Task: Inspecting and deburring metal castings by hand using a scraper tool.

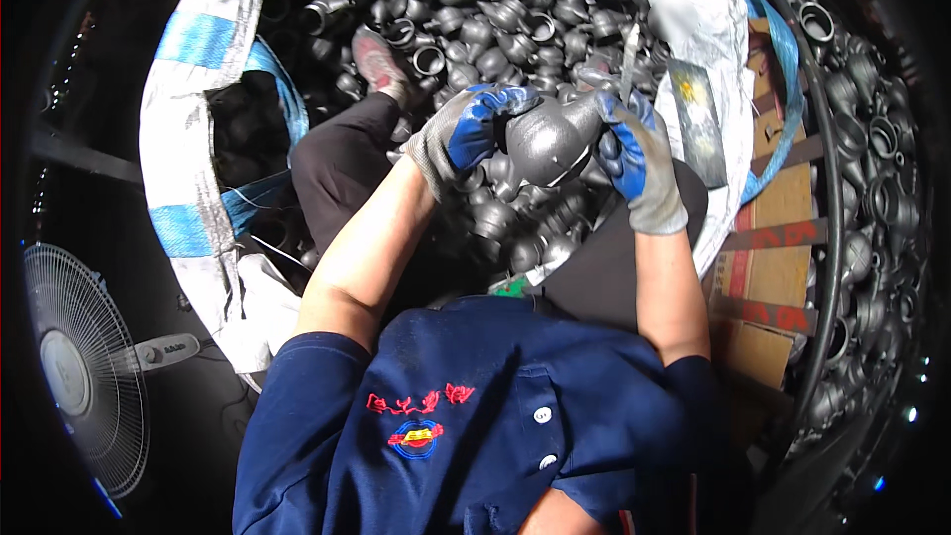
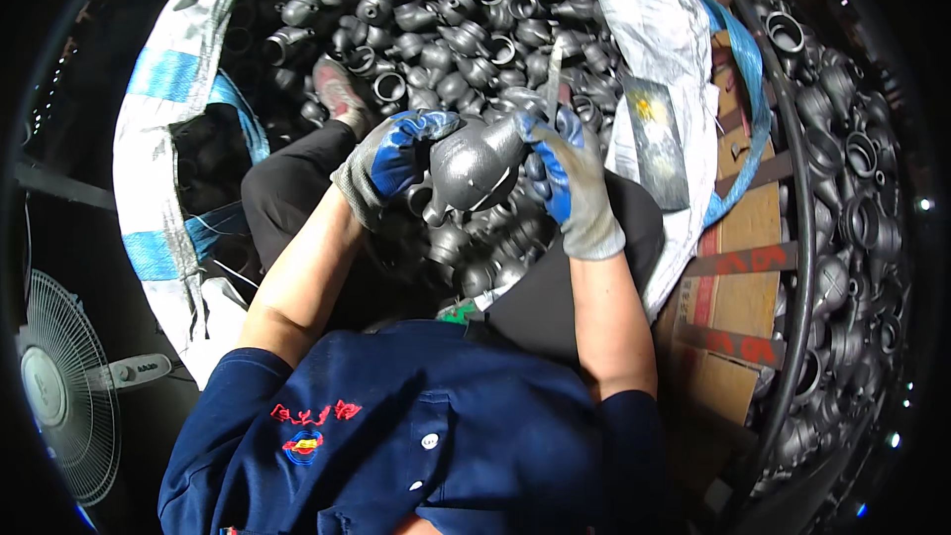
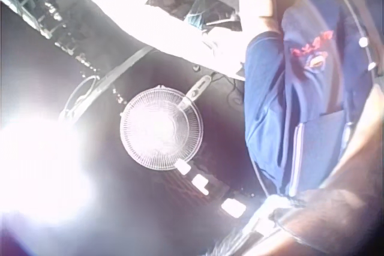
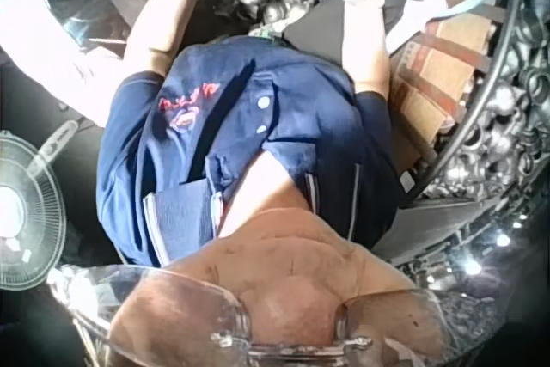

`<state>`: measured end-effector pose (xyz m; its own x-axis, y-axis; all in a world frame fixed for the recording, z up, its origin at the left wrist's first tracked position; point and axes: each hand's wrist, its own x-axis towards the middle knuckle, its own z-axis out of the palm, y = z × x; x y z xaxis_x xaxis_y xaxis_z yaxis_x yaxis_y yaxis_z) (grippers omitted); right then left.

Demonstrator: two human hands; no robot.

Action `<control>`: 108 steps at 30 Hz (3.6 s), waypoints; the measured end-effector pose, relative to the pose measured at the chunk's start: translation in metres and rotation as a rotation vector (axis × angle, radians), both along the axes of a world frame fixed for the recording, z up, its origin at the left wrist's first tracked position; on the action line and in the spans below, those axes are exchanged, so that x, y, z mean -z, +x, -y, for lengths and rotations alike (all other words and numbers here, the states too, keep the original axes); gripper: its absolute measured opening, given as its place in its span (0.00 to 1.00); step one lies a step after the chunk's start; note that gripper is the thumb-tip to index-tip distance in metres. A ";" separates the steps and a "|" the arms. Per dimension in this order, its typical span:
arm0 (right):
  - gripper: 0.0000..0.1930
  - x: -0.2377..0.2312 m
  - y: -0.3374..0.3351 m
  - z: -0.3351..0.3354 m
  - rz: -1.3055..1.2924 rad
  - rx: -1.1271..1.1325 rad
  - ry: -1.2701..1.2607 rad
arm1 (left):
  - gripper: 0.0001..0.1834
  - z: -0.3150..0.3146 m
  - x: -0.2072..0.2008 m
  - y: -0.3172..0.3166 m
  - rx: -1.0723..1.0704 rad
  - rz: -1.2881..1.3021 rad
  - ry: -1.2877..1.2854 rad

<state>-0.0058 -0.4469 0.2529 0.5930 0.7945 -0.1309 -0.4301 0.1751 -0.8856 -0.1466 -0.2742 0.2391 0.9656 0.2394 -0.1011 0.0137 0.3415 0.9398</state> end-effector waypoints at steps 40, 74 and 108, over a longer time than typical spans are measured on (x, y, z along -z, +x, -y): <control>0.12 0.040 -0.031 0.010 0.060 0.167 -0.183 | 0.18 0.021 0.028 -0.044 -0.386 -0.278 -0.249; 0.19 0.085 -0.011 0.010 -0.922 -0.129 0.195 | 0.16 0.038 0.049 -0.053 -0.240 0.139 -0.692; 0.17 -0.005 -0.075 0.013 1.072 -0.116 -0.241 | 0.18 0.025 0.070 -0.066 -0.387 0.438 0.913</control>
